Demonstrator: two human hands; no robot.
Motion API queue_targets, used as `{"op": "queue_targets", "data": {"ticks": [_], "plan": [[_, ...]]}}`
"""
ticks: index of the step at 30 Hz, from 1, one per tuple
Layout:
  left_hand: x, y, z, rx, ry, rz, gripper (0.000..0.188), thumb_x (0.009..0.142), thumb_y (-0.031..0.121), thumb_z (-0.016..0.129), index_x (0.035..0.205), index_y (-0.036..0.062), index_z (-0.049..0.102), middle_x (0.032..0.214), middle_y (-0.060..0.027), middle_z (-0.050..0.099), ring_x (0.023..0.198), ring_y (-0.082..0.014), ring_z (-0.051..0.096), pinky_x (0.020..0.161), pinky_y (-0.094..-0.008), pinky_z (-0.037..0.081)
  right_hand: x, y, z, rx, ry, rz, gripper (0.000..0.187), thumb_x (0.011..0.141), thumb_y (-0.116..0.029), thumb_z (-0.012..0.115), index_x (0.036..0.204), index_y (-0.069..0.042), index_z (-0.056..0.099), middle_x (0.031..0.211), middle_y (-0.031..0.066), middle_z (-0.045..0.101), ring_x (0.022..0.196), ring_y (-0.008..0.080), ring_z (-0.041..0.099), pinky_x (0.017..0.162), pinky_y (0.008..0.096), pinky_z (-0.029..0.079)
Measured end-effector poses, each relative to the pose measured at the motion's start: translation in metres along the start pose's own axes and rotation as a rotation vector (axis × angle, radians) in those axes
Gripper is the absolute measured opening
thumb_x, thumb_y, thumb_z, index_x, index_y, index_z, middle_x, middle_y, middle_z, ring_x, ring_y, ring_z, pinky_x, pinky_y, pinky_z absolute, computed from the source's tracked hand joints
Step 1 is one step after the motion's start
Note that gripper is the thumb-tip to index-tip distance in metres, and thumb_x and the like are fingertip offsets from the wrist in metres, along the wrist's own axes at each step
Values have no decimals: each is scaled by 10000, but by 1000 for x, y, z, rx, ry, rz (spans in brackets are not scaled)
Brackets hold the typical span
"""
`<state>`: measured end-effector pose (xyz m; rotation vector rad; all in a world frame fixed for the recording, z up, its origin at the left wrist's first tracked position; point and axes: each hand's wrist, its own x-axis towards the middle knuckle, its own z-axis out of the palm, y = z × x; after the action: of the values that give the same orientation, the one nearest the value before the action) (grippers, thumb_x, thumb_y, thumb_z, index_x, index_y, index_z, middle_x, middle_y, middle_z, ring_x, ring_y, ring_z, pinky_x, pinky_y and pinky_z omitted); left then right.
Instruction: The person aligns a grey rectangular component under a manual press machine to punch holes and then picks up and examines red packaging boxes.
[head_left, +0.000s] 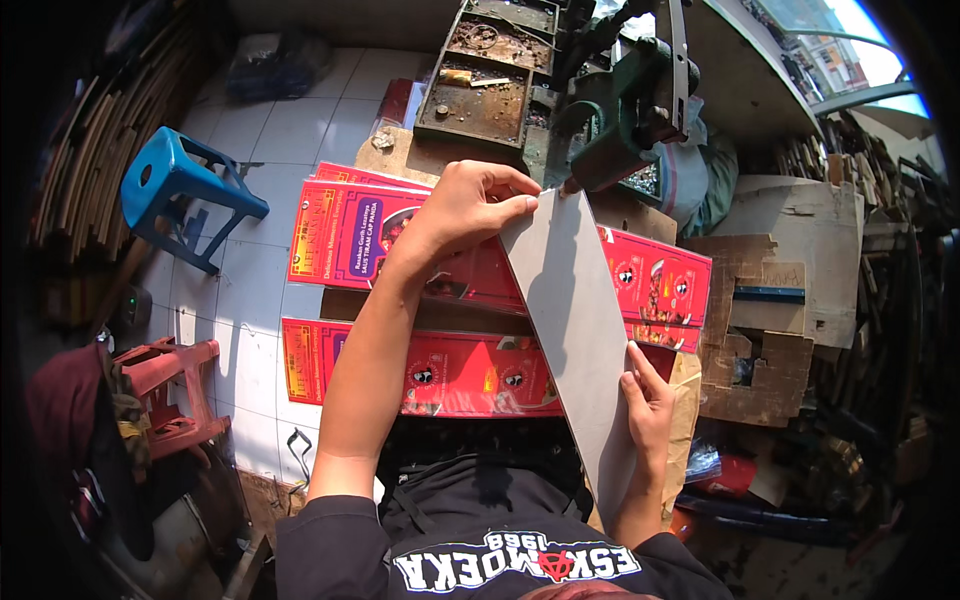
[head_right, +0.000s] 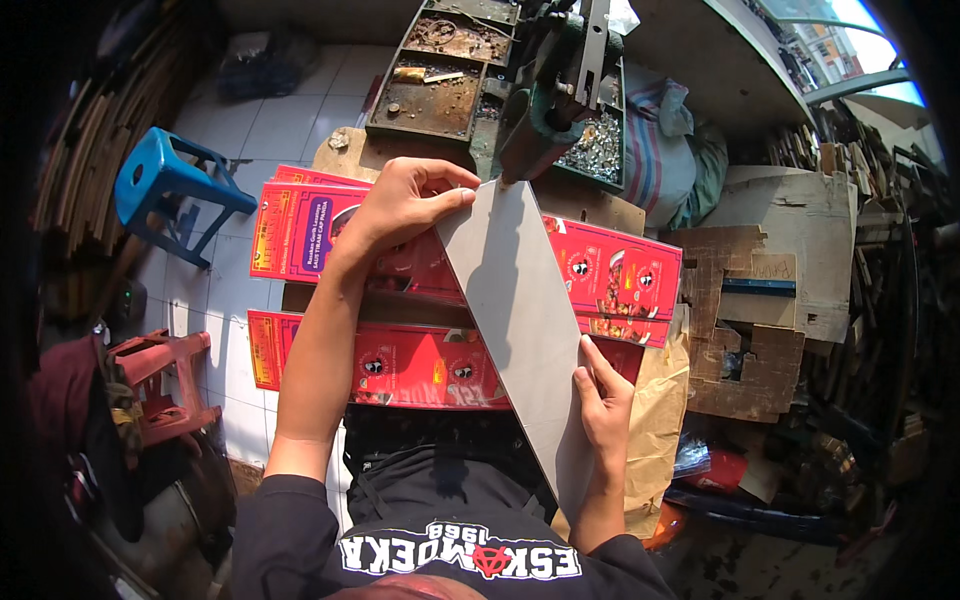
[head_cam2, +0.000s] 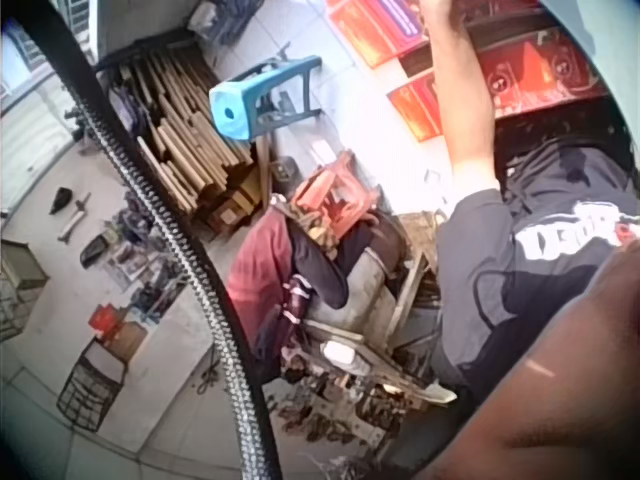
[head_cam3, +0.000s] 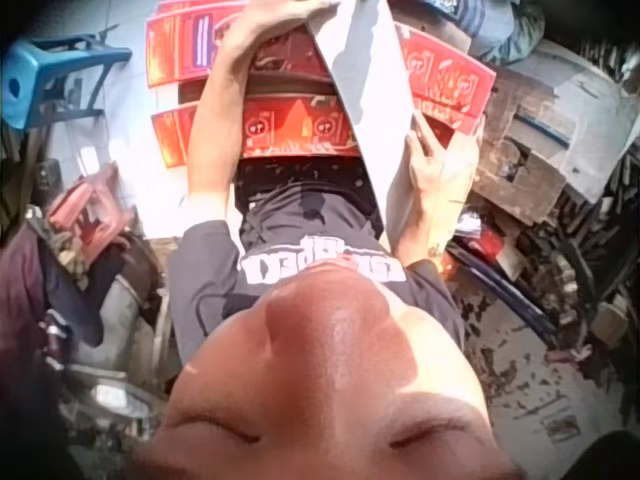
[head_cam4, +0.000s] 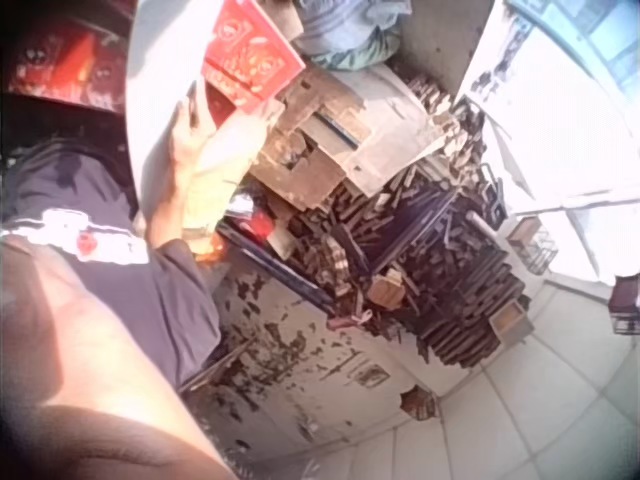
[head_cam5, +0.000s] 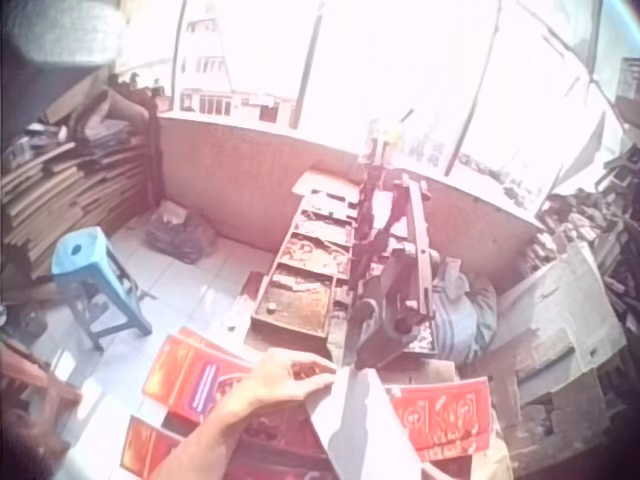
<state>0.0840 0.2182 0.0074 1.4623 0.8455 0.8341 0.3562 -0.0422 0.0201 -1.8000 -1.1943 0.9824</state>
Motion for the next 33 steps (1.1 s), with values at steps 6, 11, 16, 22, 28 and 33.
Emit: {"op": "queue_targets", "data": {"ticks": [6, 11, 16, 22, 28, 33], "plan": [[2, -5, -1, 5, -5, 19, 239, 915, 99, 708, 1107, -43, 724, 928, -91, 753, 857, -111, 701, 767, -261, 570, 2, -2, 4, -38, 71, -68, 453, 936, 15, 631, 1386, -1, 581, 822, -75, 506, 684, 27, 377, 618, 175, 335], [1, -9, -2, -40, -14, 41, 235, 916, 87, 701, 1106, -49, 724, 931, -95, 754, 863, -115, 703, 782, -263, 572, -1, -1, -4, -62, 27, -34, 458, 958, -19, 633, 1409, 8, 554, 939, -58, 577, 735, 23, 420, 668, 173, 366], [1, -3, -1, -33, -2, 16, 236, 918, 85, 695, 1106, -54, 722, 934, -100, 753, 859, -120, 704, 782, -264, 573, 1, -8, 3, -64, 76, -82, 447, 940, 11, 629, 1384, 7, 580, 809, -77, 495, 681, 25, 375, 616, 176, 329], [2, -6, 0, -38, 3, 33, 241, 917, 88, 698, 1111, -54, 721, 933, -103, 753, 858, -122, 705, 777, -265, 574, 2, -5, 3, -44, 76, -55, 443, 942, 16, 624, 1383, 8, 580, 777, -82, 444, 671, 26, 355, 600, 181, 304], [2, -6, 0, -49, 23, 31, 236, 894, 97, 718, 1080, -48, 733, 919, -118, 757, 847, -129, 710, 772, -277, 576, 1, -5, -3, -57, 28, -3, 454, 968, -23, 626, 1414, 8, 549, 985, -46, 600, 772, 24, 448, 700, 167, 381], [2, -4, 1, 0, 21, 37, 228, 903, 80, 716, 1086, -54, 728, 914, -104, 754, 845, -118, 703, 761, -270, 577, 1, -3, -3, -65, 23, -27, 457, 969, -27, 625, 1418, 8, 544, 1027, -41, 620, 779, 24, 456, 705, 167, 387]]}}
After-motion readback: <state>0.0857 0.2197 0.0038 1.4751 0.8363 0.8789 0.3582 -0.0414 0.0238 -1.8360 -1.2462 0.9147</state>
